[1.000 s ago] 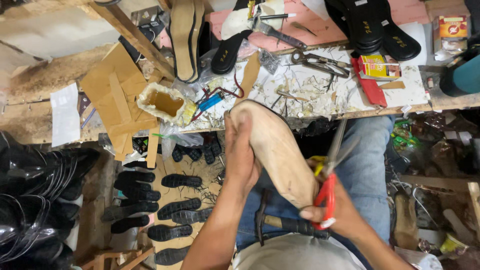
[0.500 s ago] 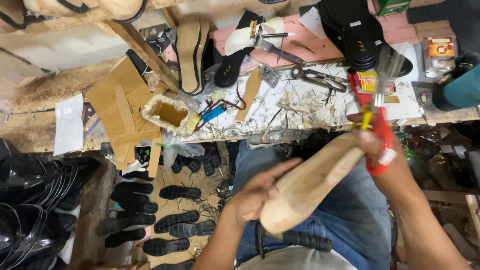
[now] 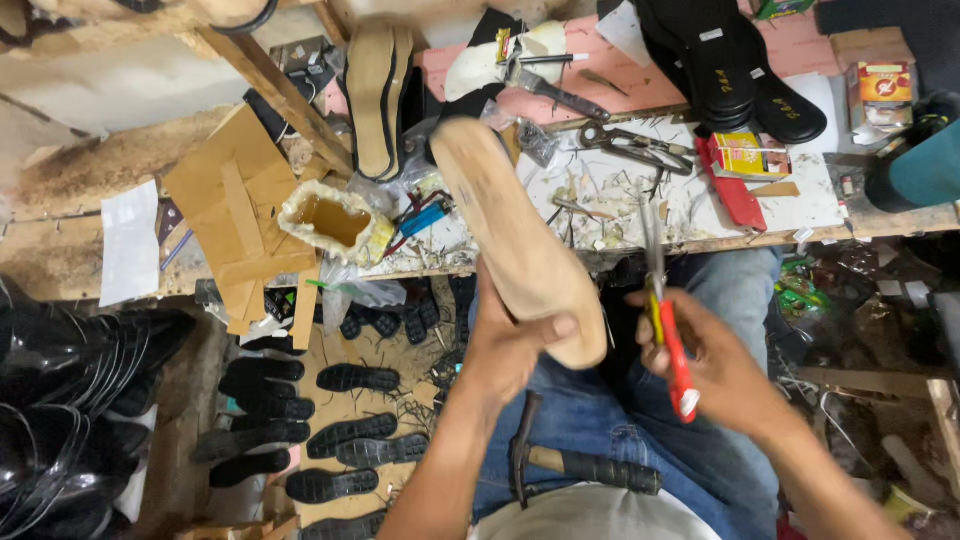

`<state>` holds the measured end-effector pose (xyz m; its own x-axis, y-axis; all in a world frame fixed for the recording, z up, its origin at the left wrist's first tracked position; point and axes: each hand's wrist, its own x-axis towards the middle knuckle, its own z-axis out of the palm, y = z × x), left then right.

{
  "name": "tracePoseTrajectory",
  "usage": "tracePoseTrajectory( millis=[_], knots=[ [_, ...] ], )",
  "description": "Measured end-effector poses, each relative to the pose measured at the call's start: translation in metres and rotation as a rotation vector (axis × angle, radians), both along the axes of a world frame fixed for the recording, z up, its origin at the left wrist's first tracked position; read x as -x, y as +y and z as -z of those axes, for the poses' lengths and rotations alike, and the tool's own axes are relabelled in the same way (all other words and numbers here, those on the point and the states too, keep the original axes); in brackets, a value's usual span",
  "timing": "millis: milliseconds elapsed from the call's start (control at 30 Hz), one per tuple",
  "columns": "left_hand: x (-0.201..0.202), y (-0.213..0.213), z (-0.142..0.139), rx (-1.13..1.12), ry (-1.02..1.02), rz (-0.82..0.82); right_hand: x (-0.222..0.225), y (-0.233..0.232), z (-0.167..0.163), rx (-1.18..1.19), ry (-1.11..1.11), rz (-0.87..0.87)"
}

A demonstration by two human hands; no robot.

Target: The person assembles shoes by attaching black rubber soles to wooden shoe lasts. They use a hammer to tap the soles into place and shears to trim excess material. The process is repeated for multiple shoe lasts.

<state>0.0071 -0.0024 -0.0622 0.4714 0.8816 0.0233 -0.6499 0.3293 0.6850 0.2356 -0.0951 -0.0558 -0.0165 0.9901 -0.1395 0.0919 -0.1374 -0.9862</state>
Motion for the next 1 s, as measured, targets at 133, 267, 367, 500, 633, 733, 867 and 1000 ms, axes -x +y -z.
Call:
tracePoseTrajectory(
  millis=[133,267,367,500,633,733,867,1000],
  knots=[
    [-0.005,0.016,-0.013,0.125,-0.165,-0.082,0.018,-0.014,-0.002,-0.011,-0.248,-0.067],
    [-0.015,0.014,-0.01,0.054,-0.123,-0.236,0.036,-0.014,-0.014,0.071,-0.379,-0.054],
    [-0.024,0.007,-0.002,0.068,-0.139,-0.287,0.044,-0.005,-0.021,0.186,-0.469,-0.032],
    [-0.025,0.0,0.006,0.053,-0.171,-0.277,0.047,0.007,-0.021,0.083,-0.442,-0.036],
    [-0.006,0.005,0.013,0.011,-0.169,-0.182,0.036,0.005,-0.014,0.074,-0.542,-0.113],
    [0.014,0.012,0.022,-0.031,-0.065,-0.102,0.022,-0.001,-0.008,0.005,-0.522,-0.187],
    [0.028,0.012,0.037,-0.065,0.054,-0.023,0.014,-0.006,-0.004,-0.102,-0.538,-0.205],
    [0.029,0.005,0.05,-0.098,0.064,0.077,0.016,-0.004,-0.007,-0.063,-0.59,-0.216]
  ],
)
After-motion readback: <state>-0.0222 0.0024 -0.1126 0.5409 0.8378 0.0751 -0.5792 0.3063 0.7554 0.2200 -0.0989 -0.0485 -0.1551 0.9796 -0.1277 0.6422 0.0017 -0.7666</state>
